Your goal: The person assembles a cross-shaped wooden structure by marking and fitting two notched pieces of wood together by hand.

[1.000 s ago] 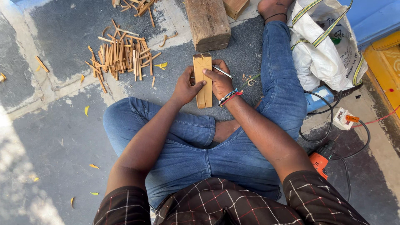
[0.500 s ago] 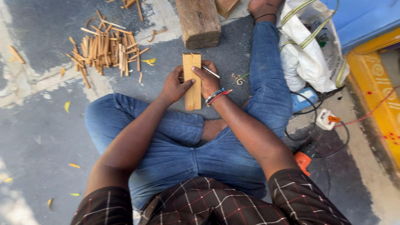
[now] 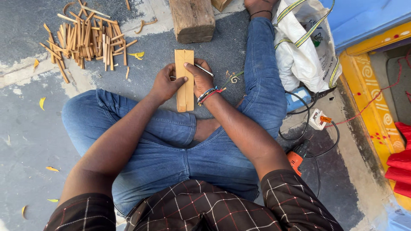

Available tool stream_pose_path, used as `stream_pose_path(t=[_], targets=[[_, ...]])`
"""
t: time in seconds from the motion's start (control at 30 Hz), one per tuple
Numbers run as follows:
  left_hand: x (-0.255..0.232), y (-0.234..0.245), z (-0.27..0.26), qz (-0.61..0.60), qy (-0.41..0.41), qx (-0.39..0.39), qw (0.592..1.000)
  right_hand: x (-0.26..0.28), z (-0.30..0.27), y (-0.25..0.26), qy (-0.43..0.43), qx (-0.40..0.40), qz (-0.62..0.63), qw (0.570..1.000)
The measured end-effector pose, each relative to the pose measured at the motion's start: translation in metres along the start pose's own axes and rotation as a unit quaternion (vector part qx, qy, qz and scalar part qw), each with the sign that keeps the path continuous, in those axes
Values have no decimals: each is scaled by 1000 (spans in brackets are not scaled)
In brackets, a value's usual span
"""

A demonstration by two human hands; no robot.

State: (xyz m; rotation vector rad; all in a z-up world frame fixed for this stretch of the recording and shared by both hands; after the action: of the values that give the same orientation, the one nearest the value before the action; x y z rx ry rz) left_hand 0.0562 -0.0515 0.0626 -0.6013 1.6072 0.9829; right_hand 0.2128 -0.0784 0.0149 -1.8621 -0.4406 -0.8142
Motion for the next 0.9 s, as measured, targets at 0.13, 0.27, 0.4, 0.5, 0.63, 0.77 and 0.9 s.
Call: stream_pose_path(t=[0.13, 0.27, 0.4, 0.5, 0.63, 0.77, 0.9], targets=[[-10, 3, -2, 23, 32, 6, 999, 3, -2, -3, -10, -4, -4, 1000], [-16, 2, -4, 27, 37, 11, 999, 6, -5, -5, -13, -4, -8, 1000], [-13, 3, -3, 33, 24, 3, 999, 8, -5, -7, -15, -3, -11, 1000], [-2, 0, -2, 46, 32, 2, 998, 6, -6, -3, -3, 15, -9, 1000], [14, 1, 9, -56, 15, -6, 998, -3, 7, -3, 19, 39, -19, 999], [36, -6, 10, -149, 52, 4, 987, -16, 18, 16, 31, 30, -24, 999], [41, 2, 13, -128, 51, 0, 990, -25, 35, 24, 98, 26, -166, 981]])
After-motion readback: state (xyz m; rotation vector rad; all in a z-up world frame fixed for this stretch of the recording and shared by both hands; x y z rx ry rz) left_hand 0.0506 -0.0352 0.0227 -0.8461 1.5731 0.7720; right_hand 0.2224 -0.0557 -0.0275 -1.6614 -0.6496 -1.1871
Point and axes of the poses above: each hand's wrist, its own z-axis towards the middle knuckle, its own y-axis out of the back of the hand, x = y × z, the point moved 2 cm from there along z, towards the middle knuckle, and after that the axes turned 5 degrees about z, right-handed, at the moved point
